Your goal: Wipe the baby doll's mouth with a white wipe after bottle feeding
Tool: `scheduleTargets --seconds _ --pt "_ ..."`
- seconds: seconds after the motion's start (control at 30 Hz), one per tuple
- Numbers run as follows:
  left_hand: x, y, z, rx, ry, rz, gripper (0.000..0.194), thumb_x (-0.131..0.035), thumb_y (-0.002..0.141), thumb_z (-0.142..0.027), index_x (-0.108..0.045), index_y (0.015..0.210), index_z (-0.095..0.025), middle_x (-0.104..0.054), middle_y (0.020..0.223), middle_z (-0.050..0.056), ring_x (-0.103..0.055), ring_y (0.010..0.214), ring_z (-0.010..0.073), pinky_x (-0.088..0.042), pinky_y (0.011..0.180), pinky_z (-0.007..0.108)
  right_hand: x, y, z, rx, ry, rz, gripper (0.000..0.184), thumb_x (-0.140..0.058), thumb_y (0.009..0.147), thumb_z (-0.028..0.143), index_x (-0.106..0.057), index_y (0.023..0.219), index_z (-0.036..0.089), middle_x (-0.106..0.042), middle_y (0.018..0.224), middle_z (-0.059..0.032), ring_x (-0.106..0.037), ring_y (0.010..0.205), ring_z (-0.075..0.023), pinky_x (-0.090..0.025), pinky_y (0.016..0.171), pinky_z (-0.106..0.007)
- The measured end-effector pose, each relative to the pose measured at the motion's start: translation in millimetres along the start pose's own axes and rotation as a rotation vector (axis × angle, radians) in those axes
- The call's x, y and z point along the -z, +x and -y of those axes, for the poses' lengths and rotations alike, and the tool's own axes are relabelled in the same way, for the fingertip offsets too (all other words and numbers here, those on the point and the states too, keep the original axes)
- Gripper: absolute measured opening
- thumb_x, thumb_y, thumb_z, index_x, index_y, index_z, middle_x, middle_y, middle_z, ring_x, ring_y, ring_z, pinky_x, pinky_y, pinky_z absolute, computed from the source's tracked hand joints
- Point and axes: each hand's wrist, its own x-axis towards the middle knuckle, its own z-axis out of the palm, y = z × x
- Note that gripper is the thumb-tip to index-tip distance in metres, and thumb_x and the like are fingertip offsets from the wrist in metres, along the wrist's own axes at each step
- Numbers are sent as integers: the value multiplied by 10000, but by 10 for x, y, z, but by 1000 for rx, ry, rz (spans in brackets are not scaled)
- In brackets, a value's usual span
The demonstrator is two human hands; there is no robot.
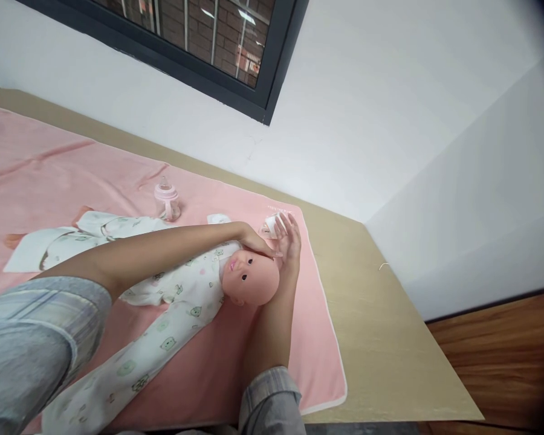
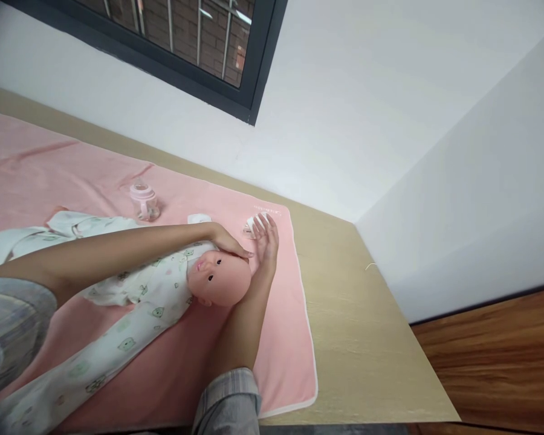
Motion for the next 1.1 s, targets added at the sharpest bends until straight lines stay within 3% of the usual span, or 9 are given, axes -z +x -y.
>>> scheduleTargets --seconds 0.1,0.2,0.33,0.5,0.63,0.7,0.87,0.97,1.1 --pt "-2 34 -4 63 -17 184 742 -492 793 -794 -756 1172 -214 -743 1128 97 -634 1164 345 -563 912 384 372 78 98 34 -81 -207 529 -639 791 485 -591 1241 212 -597 1408 -131 -637 1230 -206 -492 1074 -405" --pt "-33 94 -8 111 -17 245 789 -506 752 -835 -762 1170 -218 -749 1095 124 -654 1129 359 -576 861 369 701 96 117 -4 -212 -485 504 -688 712 429 -603 1151 196 -638 1336 -117 -666 1133 -177 -535 979 -317" --pt "-30 157 -33 123 38 199 690 -575 746 -768 -798 1038 -184 -761 971 150 -713 932 351 -591 771 379 911 92 43 -94 -316 -557 497 -693 672 398 -609 1115 189 -645 1303 -94 -658 1096 -162 -548 892 -268" --pt "212 -115 -100 -75 195 -179 479 -605 827 -498 -728 1162 -179 -709 1202 122 -647 1099 308 -506 961 377 864 84 -62 -81 -398 -463 580 -675 676 415 -585 1192 165 -617 1337 -132 -633 1162 -195 -528 957 -318" --pt "372 -710 -10 -217 277 -542 444 -529 915 -420 -634 1275 -181 -569 1401 119 -552 1241 270 -432 1050 358 771 71 -98 -104 -483 -350 632 -677 684 439 -573 1240 158 -599 1358 -154 -601 1232 -223 -519 988 -346" --pt "389 -1050 145 -292 317 -833 396 -550 911 -396 -654 1220 -170 -592 1332 116 -617 1094 238 -494 955 338 723 51 -108 -122 -532 -298 642 -686 687 441 -568 1254 165 -578 1384 -155 -579 1265 -231 -507 1019 -363" --pt "386 -1801 826 9 264 -1376 443 -527 874 -184 -555 1315 -151 -533 1337 84 -601 1014 174 -522 909 315 633 -8 -146 -222 -615 -202 761 -744 648 364 -499 1348 194 -512 1451 -172 -535 1317 -254 -498 1045 -386" --pt "373 -2102 1273 252 239 -1433 665 -594 784 -170 -441 1427 -91 -509 1312 135 -585 961 206 -549 841 365 656 -8 -201 -253 -661 -166 832 -779 604 283 -475 1376 221 -516 1453 -146 -562 1267 -244 -478 1073 -398" --pt "306 -2241 1728 323 220 -1355 615 -610 795 -278 -487 1366 -87 -585 1174 116 -583 1011 247 -546 883 422 763 15 -293 -242 -663 -168 911 -833 529 228 -490 1372 220 -575 1382 -117 -587 1194 -237 -467 1079 -429"
